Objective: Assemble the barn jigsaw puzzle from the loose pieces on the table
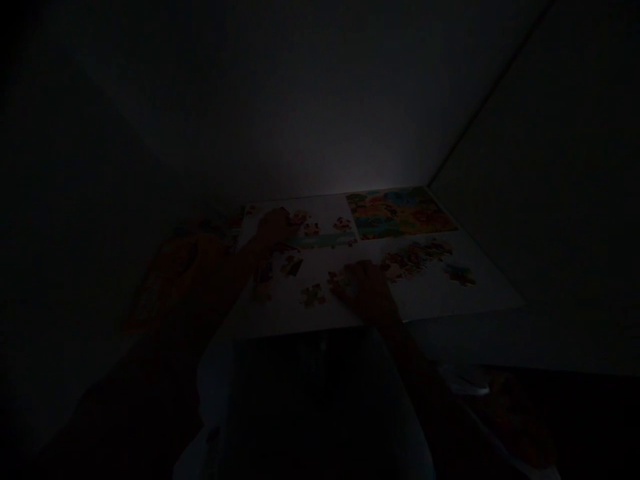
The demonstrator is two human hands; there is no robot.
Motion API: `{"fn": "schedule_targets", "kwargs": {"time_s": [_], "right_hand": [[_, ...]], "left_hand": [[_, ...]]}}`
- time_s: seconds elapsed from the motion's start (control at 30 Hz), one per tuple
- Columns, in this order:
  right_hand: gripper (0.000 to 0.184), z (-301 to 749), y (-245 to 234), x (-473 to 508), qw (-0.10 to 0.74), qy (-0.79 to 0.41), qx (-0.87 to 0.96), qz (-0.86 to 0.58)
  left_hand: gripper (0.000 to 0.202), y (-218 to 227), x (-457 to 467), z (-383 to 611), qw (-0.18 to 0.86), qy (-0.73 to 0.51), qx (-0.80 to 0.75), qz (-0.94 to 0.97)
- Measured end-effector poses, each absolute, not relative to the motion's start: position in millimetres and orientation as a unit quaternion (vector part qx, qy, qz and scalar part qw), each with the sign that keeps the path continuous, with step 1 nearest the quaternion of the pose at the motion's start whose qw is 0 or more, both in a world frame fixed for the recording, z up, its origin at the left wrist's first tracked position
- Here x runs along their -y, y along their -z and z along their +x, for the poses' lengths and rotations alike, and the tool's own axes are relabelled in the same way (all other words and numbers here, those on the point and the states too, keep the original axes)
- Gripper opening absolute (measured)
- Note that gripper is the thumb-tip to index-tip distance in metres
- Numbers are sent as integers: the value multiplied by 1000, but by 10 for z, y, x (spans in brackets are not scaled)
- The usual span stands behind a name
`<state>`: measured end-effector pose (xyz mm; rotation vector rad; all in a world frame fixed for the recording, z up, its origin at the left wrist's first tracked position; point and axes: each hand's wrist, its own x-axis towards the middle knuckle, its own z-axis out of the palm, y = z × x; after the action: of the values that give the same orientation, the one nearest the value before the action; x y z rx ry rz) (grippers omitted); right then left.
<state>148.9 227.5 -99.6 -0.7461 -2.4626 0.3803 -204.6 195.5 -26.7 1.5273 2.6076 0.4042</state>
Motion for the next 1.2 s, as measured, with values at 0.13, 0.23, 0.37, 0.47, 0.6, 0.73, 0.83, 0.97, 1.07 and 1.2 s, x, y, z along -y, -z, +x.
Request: {"fn": "schedule_targets", "kwargs": {"time_s": [0.13,0.23,0.37,0.47,0.6,0.73,0.83,0.97,1.07,1.2], "right_hand": [[56,1493,1009,-2288,252,-140,914,-284],[61,1505,1015,-2304,252,-141,915,-283],[61,1521,1042,-2348,256,-129,919,-270],[62,1528,1074,-2382,252,-124,923,-262],[66,1544,1083,-2399,252,-115,922,-270],[68,1567,1046,-2406,237,-118,925,-273],[68,1575,1026,-2411,232,-127,925,-273],[69,1580,1035,-2415,230,-123,922,-285],[69,1595,1042,-2411,236,-126,922,-282],[67,1609,1025,-2395,239,-126,921,-281]], "left_hand": [[36,112,-1796,-2011,28,-132,-846,516],[41,-30,-1512,-1949,8,-163,-831,532],[62,-78,-711,-1750,37,-185,-767,613],[56,51,21,-1509,43,-179,-774,606],[44,326,665,-1304,44,-162,-761,627],[40,535,853,-1279,43,-193,-739,644],[39,627,865,-1275,44,-221,-731,644],[35,716,869,-1245,27,-255,-721,644],[34,746,877,-1221,26,-277,-717,639],[37,718,877,-1160,41,-259,-733,628]]}}
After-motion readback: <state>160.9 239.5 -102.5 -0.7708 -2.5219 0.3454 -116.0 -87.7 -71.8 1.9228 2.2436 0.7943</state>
